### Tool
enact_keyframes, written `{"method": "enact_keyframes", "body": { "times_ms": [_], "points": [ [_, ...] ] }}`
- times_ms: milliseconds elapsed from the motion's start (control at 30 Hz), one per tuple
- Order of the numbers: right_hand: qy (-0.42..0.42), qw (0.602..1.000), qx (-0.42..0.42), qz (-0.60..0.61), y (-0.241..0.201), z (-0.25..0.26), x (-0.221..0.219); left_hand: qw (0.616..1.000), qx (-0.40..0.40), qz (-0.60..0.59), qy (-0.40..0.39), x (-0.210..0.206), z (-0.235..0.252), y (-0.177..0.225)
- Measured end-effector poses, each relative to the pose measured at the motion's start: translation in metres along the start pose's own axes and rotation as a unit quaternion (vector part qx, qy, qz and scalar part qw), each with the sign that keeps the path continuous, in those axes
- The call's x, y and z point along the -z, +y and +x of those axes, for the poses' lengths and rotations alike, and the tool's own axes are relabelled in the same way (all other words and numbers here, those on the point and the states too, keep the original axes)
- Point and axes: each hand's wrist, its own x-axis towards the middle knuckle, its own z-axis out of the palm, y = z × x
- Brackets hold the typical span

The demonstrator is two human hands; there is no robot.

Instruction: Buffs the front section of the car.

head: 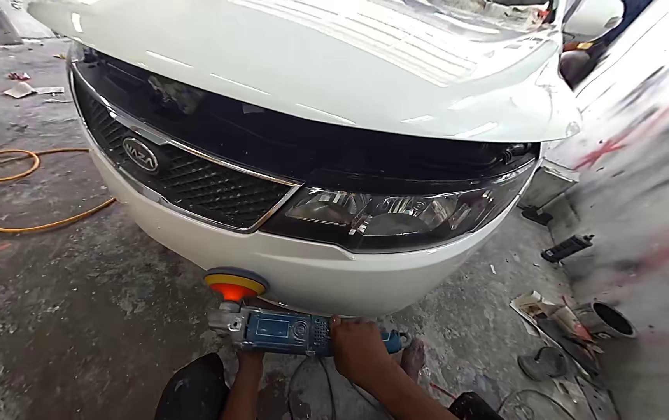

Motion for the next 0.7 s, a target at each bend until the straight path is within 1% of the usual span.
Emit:
{"method": "enact_keyframes", "body": {
  "times_ms": [33,100,133,200,233,267,333,367,433,467,500,567,633,700],
  "points": [
    [0.005,1.0,-0.001,-0.007,-0.007,-0.001,0.006,0.996,-0.071,-0.056,0.012,-0.006,0.023,-0.029],
    [0.006,1.0,-0.01,-0.018,-0.009,-0.007,0.013,0.996,-0.007,-0.079,-0.05,-0.004,0.048,-0.039],
    [0.003,1.0,-0.016,-0.021,-0.005,-0.012,0.014,0.994,0.021,-0.085,-0.069,-0.006,0.048,-0.042],
    [-0.015,0.999,-0.036,-0.028,0.012,-0.023,0.007,0.992,0.06,-0.071,-0.088,-0.014,0.03,-0.043],
    [-0.025,0.998,-0.048,-0.03,0.023,-0.028,0.0,0.991,0.064,-0.031,-0.109,-0.019,0.019,-0.047],
    [-0.036,0.997,-0.06,-0.032,0.036,-0.035,-0.006,0.989,0.044,0.044,-0.136,-0.023,0.009,-0.054],
    [-0.06,0.993,-0.091,-0.037,0.064,-0.047,-0.018,0.956,-0.009,0.22,-0.192,-0.033,-0.008,-0.06],
    [-0.071,0.991,-0.107,-0.036,0.076,-0.053,-0.023,0.937,-0.014,0.269,-0.223,-0.037,-0.018,-0.058],
    [-0.087,0.987,-0.126,-0.045,0.098,-0.064,-0.028,0.906,-0.005,0.317,-0.282,-0.046,-0.034,-0.053],
    [-0.09,0.986,-0.131,-0.053,0.106,-0.067,-0.029,0.898,0.003,0.322,-0.299,-0.05,-0.04,-0.055],
    [-0.09,0.985,-0.131,-0.06,0.11,-0.067,-0.03,0.9,0.006,0.313,-0.302,-0.053,-0.044,-0.061],
    [-0.087,0.985,-0.131,-0.072,0.109,-0.059,-0.028,0.916,0.003,0.287,-0.279,-0.059,-0.04,-0.069],
    [-0.084,0.986,-0.124,-0.076,0.091,-0.049,-0.024,0.942,-0.001,0.246,-0.229,-0.057,-0.028,-0.077],
    [-0.074,0.989,-0.108,-0.075,0.063,-0.039,-0.02,0.968,0.01,0.173,-0.182,-0.047,-0.009,-0.087]
  ]
}}
